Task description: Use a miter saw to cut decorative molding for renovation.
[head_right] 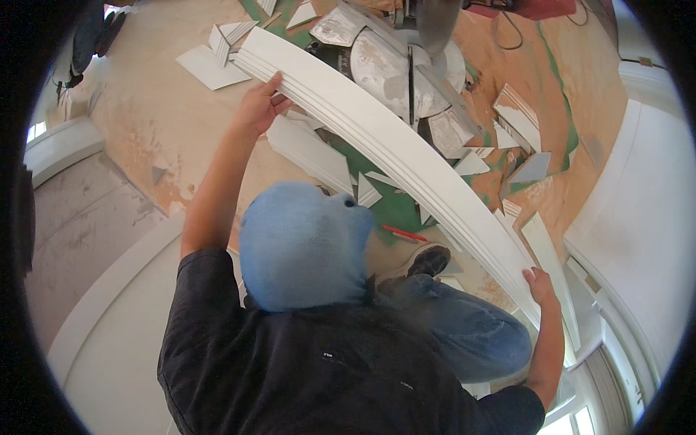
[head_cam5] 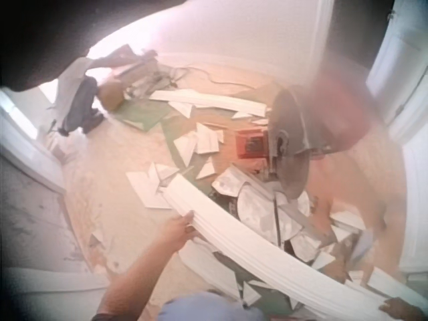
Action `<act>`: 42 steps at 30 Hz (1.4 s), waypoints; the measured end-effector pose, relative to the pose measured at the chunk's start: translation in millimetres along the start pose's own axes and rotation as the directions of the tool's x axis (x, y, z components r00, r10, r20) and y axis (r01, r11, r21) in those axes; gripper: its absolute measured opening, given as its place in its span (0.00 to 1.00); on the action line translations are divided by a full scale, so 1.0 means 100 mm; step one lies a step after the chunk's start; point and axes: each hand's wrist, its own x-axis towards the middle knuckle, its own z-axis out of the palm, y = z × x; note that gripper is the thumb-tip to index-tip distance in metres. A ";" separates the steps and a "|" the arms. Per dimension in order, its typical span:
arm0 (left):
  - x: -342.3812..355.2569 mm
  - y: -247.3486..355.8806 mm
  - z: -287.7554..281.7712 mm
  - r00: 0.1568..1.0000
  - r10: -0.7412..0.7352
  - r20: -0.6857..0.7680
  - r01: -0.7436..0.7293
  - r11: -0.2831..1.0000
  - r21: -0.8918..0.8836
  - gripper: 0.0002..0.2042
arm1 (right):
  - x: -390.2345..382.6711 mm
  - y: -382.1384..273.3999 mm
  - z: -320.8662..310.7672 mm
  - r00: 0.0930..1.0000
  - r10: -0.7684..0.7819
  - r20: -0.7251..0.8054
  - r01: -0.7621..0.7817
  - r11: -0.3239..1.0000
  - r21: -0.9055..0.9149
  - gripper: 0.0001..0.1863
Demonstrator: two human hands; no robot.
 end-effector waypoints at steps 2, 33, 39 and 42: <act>0.01 -0.15 0.21 0.999 0.006 0.034 -0.005 1.000 -0.018 0.16 | 0.03 0.13 -0.03 1.000 0.012 -0.013 -0.011 0.999 0.039 0.38; -0.40 -1.07 1.87 0.954 -0.230 0.191 0.212 0.971 0.112 0.23 | 0.84 0.50 0.21 0.975 -0.084 -0.205 0.082 0.996 -0.020 0.39; -0.52 -1.28 1.99 0.867 -0.378 0.325 0.326 0.923 0.206 0.20 | 1.09 -0.69 -0.01 0.961 -0.211 -0.178 0.264 0.891 0.369 0.34; -0.49 -1.17 1.90 0.849 -0.381 0.365 0.163 0.847 0.507 0.18 | 1.06 -0.73 -0.11 0.978 -0.177 -0.112 0.199 0.951 0.237 0.33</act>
